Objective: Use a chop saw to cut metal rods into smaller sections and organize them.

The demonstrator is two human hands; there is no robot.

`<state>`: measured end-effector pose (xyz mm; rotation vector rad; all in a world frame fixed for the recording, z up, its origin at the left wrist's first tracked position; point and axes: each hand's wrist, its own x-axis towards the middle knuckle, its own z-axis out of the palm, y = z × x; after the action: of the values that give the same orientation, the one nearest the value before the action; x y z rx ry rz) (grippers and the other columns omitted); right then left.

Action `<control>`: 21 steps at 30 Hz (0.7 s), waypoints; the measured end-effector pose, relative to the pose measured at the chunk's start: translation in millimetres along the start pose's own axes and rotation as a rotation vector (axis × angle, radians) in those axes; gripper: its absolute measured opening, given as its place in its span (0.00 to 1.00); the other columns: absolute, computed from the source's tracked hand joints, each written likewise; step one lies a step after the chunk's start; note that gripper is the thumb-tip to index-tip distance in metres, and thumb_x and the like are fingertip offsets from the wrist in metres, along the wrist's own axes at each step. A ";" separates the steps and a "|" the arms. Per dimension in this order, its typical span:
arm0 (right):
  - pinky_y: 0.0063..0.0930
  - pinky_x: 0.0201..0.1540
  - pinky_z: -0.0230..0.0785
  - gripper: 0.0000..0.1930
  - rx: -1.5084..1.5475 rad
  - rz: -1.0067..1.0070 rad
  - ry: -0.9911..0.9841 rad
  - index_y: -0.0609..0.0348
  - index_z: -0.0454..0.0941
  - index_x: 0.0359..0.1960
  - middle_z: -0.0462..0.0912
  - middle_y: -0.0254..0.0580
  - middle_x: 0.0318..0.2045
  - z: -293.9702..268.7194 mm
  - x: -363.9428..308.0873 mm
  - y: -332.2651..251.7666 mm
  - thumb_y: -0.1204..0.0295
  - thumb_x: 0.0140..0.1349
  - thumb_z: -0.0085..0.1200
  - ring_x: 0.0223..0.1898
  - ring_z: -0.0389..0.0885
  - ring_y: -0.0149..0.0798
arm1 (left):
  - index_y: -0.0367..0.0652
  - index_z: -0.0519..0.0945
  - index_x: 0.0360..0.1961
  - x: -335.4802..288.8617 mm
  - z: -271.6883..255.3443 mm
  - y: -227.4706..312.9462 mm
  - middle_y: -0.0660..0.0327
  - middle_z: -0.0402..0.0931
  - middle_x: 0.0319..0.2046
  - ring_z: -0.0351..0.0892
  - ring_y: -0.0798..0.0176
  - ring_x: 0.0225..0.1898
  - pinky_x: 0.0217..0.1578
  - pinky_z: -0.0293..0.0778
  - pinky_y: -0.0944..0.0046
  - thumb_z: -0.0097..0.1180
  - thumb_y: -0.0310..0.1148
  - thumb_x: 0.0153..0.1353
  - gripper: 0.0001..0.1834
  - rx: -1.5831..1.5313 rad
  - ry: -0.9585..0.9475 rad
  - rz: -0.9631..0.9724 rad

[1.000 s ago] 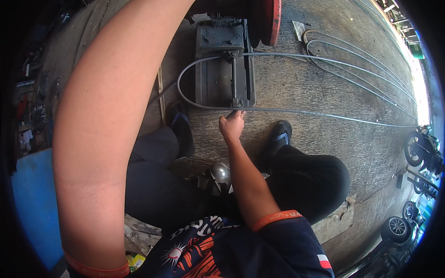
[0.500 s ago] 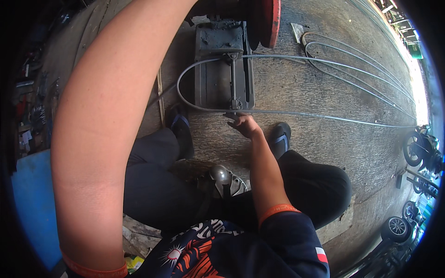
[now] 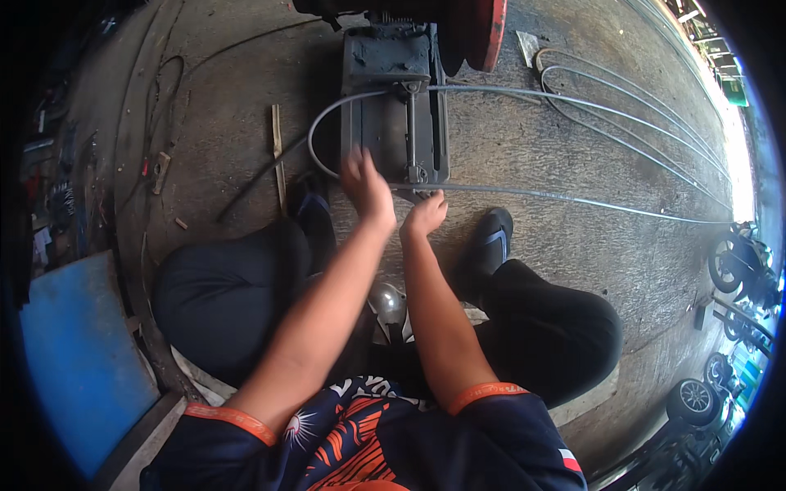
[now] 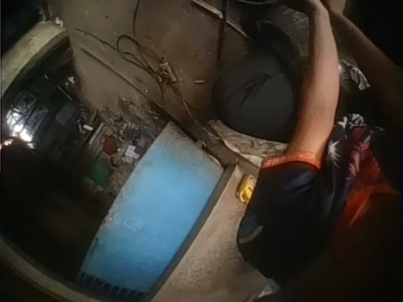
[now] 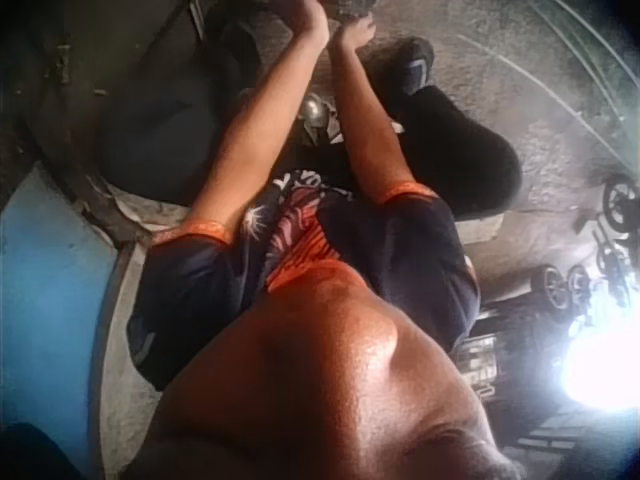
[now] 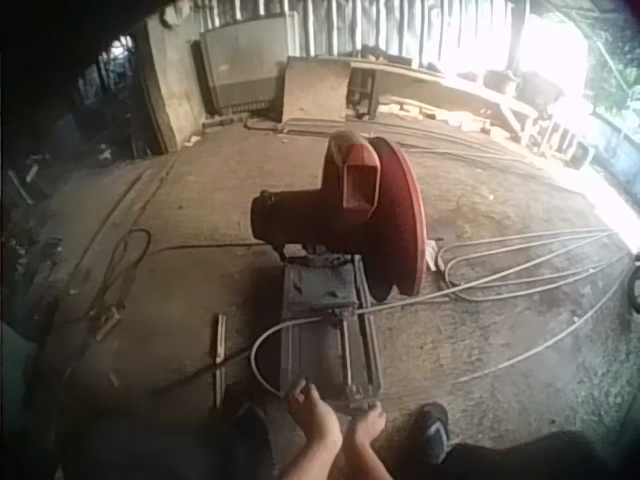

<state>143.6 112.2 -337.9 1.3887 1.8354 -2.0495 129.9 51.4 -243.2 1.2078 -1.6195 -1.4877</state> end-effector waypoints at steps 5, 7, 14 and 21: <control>0.46 0.56 0.61 0.26 -0.446 -0.193 0.104 0.73 0.72 0.50 0.76 0.68 0.48 3.9 0.6 -20.2 0.57 0.69 0.37 0.52 0.71 0.64 | 0.43 0.73 0.32 -36.4 -15.1 -160.4 0.58 0.74 0.30 0.74 0.60 0.29 0.31 0.73 0.63 0.42 0.34 0.62 0.09 -0.535 0.082 -1.360; 0.49 0.52 0.62 0.24 -0.445 -0.220 0.119 0.75 0.72 0.46 0.77 0.67 0.44 5.3 3.6 -17.1 0.61 0.70 0.35 0.47 0.73 0.66 | 0.43 0.72 0.33 -16.5 -4.2 -169.2 0.59 0.74 0.29 0.73 0.58 0.30 0.31 0.72 0.61 0.38 0.37 0.65 0.12 -0.697 0.015 -1.357; 0.46 0.47 0.66 0.21 -0.287 -0.241 0.342 0.76 0.75 0.42 0.79 0.65 0.39 18.0 24.8 7.2 0.65 0.69 0.37 0.41 0.77 0.59 | 0.43 0.75 0.38 21.7 18.8 -156.0 0.58 0.74 0.29 0.71 0.58 0.25 0.26 0.72 0.59 0.29 0.39 0.68 0.20 -0.846 -0.063 -1.473; 0.41 0.39 0.71 0.17 -0.155 -0.065 0.385 0.71 0.77 0.41 0.81 0.54 0.35 16.0 62.4 16.4 0.67 0.66 0.40 0.35 0.80 0.49 | 0.41 0.76 0.41 9.8 9.0 -147.5 0.57 0.77 0.37 0.78 0.56 0.36 0.41 0.77 0.54 0.34 0.36 0.63 0.18 -0.886 0.138 -1.238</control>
<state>107.0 125.4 -391.8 1.7980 2.1528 -1.7092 149.1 54.1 -390.0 1.6972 0.1717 -2.3196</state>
